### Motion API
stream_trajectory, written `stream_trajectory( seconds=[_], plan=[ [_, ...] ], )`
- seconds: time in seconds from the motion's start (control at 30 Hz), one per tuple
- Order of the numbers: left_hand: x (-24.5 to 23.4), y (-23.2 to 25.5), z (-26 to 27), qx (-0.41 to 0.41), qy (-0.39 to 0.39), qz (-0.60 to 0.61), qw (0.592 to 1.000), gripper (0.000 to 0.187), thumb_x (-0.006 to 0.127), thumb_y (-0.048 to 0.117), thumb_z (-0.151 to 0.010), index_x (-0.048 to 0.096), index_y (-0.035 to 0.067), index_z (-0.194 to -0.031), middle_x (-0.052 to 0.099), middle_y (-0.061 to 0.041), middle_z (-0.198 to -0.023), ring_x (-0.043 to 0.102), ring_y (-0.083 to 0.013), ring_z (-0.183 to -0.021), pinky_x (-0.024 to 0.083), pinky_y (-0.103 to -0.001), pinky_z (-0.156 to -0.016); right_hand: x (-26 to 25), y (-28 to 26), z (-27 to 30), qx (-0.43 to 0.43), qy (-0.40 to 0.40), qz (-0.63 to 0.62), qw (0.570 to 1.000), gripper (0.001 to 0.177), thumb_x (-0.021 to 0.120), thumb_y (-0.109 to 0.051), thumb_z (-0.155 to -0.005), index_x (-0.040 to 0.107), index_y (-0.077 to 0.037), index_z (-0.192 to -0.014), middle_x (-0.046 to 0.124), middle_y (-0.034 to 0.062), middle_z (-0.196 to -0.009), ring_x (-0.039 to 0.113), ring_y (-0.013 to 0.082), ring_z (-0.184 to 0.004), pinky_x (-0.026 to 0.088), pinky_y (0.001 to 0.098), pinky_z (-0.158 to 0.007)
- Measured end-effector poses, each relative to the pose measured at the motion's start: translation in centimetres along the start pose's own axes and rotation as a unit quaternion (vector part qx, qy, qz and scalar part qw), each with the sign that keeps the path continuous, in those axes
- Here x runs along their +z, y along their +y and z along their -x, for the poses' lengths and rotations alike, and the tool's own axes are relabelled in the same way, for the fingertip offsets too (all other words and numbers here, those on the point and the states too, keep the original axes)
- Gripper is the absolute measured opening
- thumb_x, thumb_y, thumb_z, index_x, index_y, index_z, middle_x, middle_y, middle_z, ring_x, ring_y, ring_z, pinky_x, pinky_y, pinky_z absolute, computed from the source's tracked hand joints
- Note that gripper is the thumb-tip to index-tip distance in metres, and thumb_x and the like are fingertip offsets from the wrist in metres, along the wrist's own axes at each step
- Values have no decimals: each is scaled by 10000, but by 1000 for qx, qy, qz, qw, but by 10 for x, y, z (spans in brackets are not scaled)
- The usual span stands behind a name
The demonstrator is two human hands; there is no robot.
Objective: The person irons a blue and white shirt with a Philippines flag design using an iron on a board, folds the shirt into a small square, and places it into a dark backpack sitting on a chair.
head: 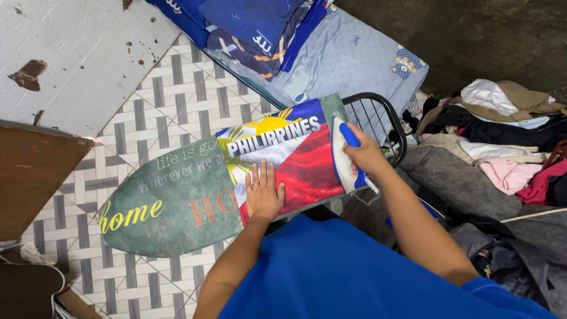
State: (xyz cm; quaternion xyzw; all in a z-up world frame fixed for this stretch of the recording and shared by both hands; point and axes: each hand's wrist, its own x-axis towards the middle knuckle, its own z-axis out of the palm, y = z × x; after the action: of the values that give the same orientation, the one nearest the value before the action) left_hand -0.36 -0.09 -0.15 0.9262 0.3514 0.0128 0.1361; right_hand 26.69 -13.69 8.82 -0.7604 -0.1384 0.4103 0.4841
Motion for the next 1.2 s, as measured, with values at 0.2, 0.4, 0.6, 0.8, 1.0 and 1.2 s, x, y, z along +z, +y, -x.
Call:
stream_trajectory(
  seconds=[0.2,0.4,0.6,0.8,1.0,1.2],
  plan=[
    [0,1,0,-3,-11,-5,1000,708,461,459,-973,338,89,-1564,205,-134,-1676,130,-340,-1547,75,-518,-1236,4,-8,32,-20,14,74,997,765,661,-69,-884,392,-283,-1567,538,28,-596,504,141,-389,431,335,-373],
    [1,1,-1,1,-6,-5,1000,703,462,456,-974,342,90,-1563,210,-135,-1677,135,-338,-1548,77,-518,-1236,9,14,61,27,-80,71,994,760,675,-93,-870,447,-330,-1556,505,10,-595,473,117,-384,430,322,-379],
    [0,1,0,-1,-11,-11,1000,713,465,454,-970,337,87,-1567,207,-136,-1676,132,-342,-1548,77,-524,-1234,-11,18,45,11,-8,88,996,739,700,-80,-862,476,-267,-1542,569,18,-621,500,112,-410,443,327,-392],
    [2,1,0,3,6,0,1000,707,467,450,-967,343,90,-1564,218,-133,-1672,141,-343,-1543,83,-526,-1228,2,-5,34,-30,37,43,998,741,671,-89,-890,413,-229,-1571,537,38,-596,483,125,-391,432,335,-379],
    [-2,1,0,2,0,-1,1000,705,473,447,-968,349,90,-1563,222,-137,-1671,147,-345,-1543,88,-528,-1232,36,0,18,-19,-48,-25,998,751,678,-75,-876,425,-208,-1570,522,25,-623,484,124,-403,424,325,-375],
    [-1,0,0,1,5,-1,1000,705,490,443,-963,355,98,-1564,226,-130,-1674,157,-345,-1553,95,-519,-1246,43,-12,-24,-22,-2,-33,999,781,665,-44,-862,398,-200,-1579,541,27,-662,490,128,-431,430,328,-374]
  ],
)
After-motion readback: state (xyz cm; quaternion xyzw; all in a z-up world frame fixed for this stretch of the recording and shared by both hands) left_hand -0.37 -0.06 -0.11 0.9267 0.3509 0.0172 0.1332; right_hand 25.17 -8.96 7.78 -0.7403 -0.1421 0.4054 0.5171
